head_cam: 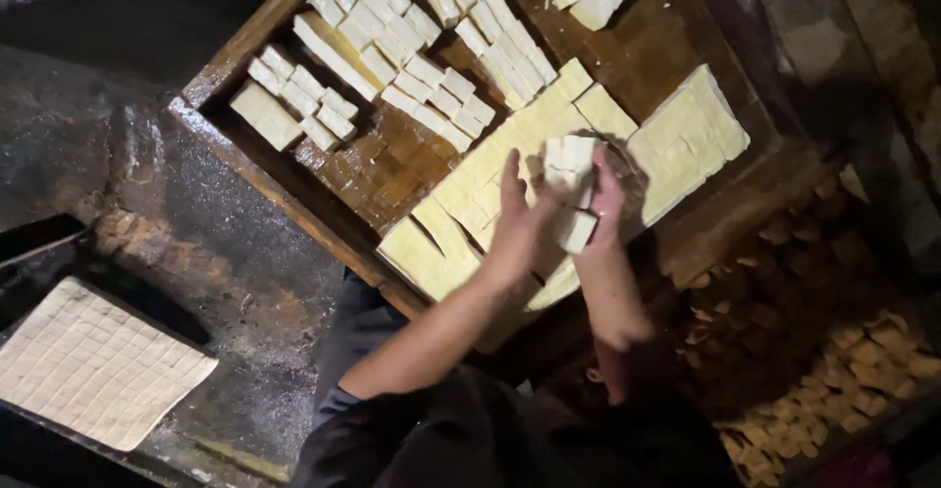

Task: The person separates pre-cut rectangular dough sheets by hand on a wooden tray and stacks them into neat piles. The hands repeatedly lift, peel, and stack the thin sheets without using any tools.

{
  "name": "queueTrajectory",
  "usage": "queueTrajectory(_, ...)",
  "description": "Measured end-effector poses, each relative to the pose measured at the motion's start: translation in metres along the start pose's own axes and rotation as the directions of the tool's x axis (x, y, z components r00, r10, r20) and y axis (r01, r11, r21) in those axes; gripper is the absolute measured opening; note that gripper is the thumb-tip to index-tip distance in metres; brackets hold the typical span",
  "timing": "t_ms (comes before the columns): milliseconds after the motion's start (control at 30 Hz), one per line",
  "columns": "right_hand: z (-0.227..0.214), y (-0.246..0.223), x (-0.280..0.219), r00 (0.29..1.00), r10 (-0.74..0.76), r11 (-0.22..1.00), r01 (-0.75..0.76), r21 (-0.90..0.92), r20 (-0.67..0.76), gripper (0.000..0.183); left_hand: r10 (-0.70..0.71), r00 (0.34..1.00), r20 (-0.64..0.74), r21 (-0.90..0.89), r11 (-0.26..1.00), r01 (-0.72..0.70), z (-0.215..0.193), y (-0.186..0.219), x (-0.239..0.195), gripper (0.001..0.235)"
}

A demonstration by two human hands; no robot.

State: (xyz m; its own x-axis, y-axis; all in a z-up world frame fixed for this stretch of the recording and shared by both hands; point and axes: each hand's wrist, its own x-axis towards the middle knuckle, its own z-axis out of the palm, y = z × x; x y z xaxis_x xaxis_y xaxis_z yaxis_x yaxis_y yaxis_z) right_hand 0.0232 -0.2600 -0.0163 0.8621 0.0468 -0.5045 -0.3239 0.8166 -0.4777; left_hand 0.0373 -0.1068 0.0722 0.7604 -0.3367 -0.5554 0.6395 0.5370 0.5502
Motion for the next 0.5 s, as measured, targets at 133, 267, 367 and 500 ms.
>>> queueTrajectory(133,0.012,-0.004,-0.017,0.988,-0.016,0.999,0.020,0.030,-0.153,0.048,0.487,0.846,0.217,0.775,0.441,-0.453,0.011,0.000,-0.030,0.086)
queueTrajectory(267,0.032,-0.004,-0.030,0.978,0.001,1.000,0.003,0.022,-0.208,0.049,0.315,0.934,0.170,0.933,0.253,-0.255,0.014,-0.005,-0.026,0.080)
queueTrajectory(367,0.037,0.005,-0.035,0.975,0.031,0.999,-0.027,0.019,-0.219,0.049,0.259,0.947,0.187,0.956,0.172,-0.236,0.009,-0.005,-0.026,0.082)
queueTrajectory(500,0.039,0.032,-0.018,0.983,0.077,0.997,-0.073,0.032,-0.165,0.051,0.271,0.947,0.171,0.966,0.140,-0.215,-0.011,0.010,-0.042,0.091)
